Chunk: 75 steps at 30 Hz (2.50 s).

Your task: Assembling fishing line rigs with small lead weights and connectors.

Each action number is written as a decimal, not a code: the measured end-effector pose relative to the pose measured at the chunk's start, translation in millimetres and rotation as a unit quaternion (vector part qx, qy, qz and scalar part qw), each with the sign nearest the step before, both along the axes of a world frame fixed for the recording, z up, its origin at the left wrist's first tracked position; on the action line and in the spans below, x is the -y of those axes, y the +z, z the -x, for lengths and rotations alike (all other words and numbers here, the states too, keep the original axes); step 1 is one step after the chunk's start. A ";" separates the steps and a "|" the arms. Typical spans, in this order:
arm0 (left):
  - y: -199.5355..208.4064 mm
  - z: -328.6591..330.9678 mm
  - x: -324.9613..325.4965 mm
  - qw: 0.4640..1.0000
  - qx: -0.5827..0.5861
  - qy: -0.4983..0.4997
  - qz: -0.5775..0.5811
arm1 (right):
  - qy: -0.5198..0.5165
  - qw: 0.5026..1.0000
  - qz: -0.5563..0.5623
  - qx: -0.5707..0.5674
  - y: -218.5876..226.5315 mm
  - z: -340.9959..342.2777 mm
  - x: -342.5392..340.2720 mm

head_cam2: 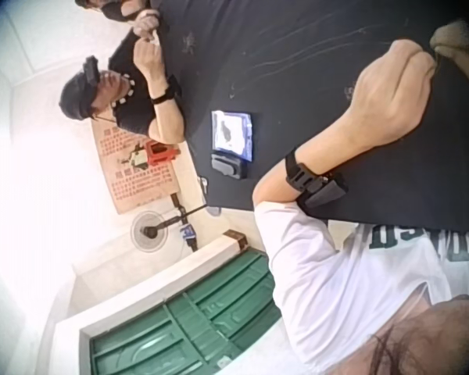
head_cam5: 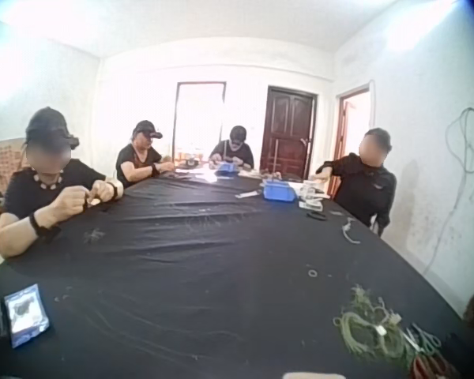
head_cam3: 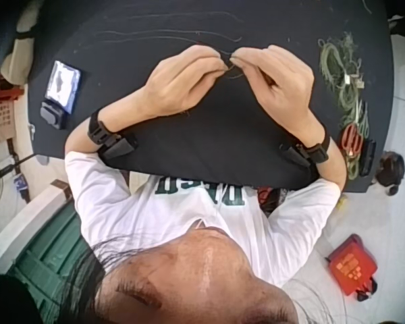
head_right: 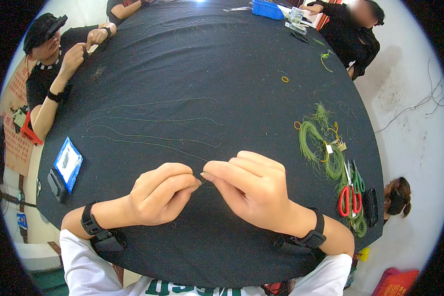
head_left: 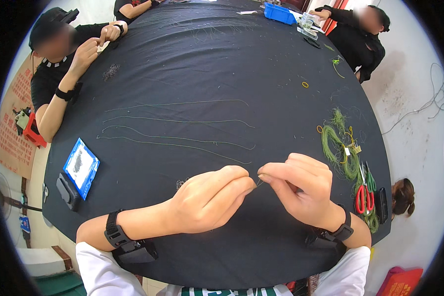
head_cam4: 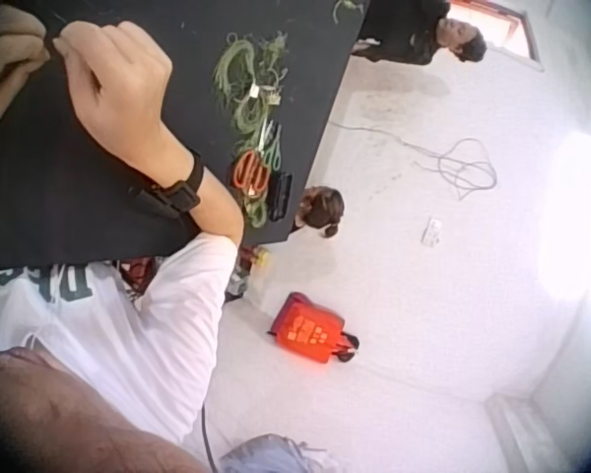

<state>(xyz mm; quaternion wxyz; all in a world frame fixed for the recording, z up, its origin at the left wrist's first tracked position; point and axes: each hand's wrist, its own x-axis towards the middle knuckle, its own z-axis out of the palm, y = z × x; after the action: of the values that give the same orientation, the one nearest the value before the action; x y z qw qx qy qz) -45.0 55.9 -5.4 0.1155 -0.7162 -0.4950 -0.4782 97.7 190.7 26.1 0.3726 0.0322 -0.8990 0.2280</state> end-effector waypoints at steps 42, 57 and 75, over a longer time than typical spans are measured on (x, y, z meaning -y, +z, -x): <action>5.2 1.3 7.1 0.999 -0.031 -0.022 -0.029 | 0.028 0.998 -0.037 -0.043 5.0 -2.2 0.8; 13.1 -0.3 6.1 0.998 0.038 -0.041 0.035 | 0.011 0.997 0.080 0.020 -5.5 0.1 -4.6; 14.3 -1.5 7.2 0.998 0.052 -0.026 0.004 | 0.062 0.987 0.143 0.047 -14.9 2.6 0.2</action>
<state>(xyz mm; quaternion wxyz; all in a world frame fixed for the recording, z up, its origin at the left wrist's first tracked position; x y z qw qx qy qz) -43.6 48.8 8.8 0.0741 -0.7039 -0.4832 -0.5153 95.1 190.4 11.2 0.3157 0.0232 -0.8701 0.3779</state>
